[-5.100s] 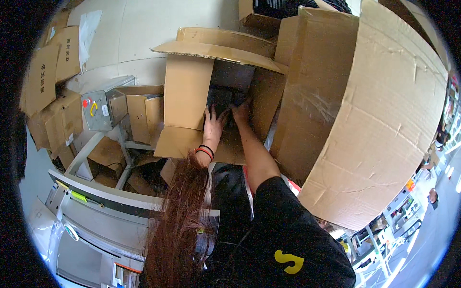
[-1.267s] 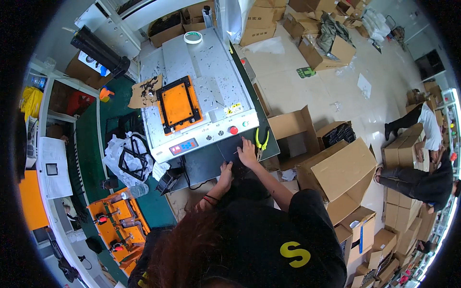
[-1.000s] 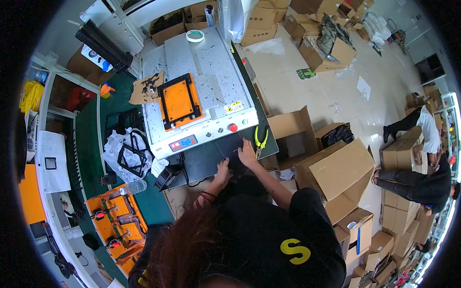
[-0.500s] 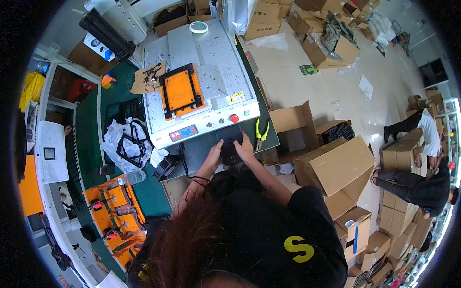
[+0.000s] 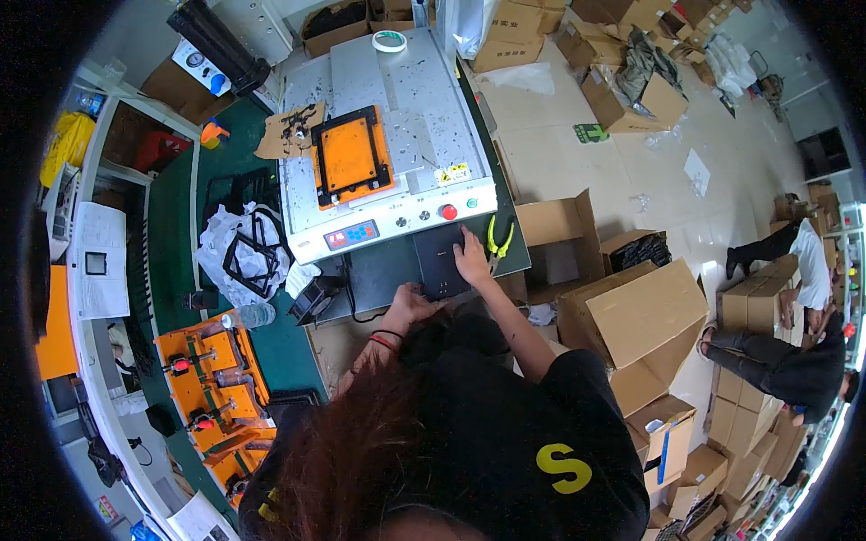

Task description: The person assembles electronic devices by placing black rectangular units into orange clamping fixtures and operating a lever to secure them. They then move the units to a testing machine, press a button, and inspect the devices before stacking them on the table.

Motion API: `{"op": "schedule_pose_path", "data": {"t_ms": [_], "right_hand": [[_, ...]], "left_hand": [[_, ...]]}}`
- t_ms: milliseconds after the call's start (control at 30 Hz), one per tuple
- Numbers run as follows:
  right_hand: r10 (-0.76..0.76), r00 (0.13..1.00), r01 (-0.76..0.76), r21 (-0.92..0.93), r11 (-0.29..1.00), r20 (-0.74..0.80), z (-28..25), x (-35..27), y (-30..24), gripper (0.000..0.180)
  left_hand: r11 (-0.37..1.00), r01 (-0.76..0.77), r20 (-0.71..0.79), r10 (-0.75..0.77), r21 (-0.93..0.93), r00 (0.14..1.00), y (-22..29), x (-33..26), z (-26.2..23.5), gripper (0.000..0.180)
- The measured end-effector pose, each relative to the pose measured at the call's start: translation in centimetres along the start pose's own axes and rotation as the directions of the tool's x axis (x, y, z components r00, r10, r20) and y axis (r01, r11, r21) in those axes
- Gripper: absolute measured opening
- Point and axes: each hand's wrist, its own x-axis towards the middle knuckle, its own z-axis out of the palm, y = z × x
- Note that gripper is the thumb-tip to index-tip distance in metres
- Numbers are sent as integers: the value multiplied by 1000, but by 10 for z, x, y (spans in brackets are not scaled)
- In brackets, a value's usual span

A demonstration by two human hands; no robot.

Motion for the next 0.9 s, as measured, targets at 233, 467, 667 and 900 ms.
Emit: {"op": "schedule_pose_path", "data": {"t_ms": [233,467,667,900], "right_hand": [[63,998,-64,33,997,11,6,-27,8,55],[-20,997,23,39,999,-70,14,-44,12,56],[59,988,-36,159,987,-141,7,-25,18,51],[0,997,8,93,996,-81,19,-30,10,63]], "left_hand": [[998,26,-158,-17,53,987,20,14,3,58],[938,222,-67,-212,267,975,17,-4,1,62],[299,-638,248,742,710,623,14,23,-34,50],[445,-734,380,648,513,660,-15,55,-14,57]]}}
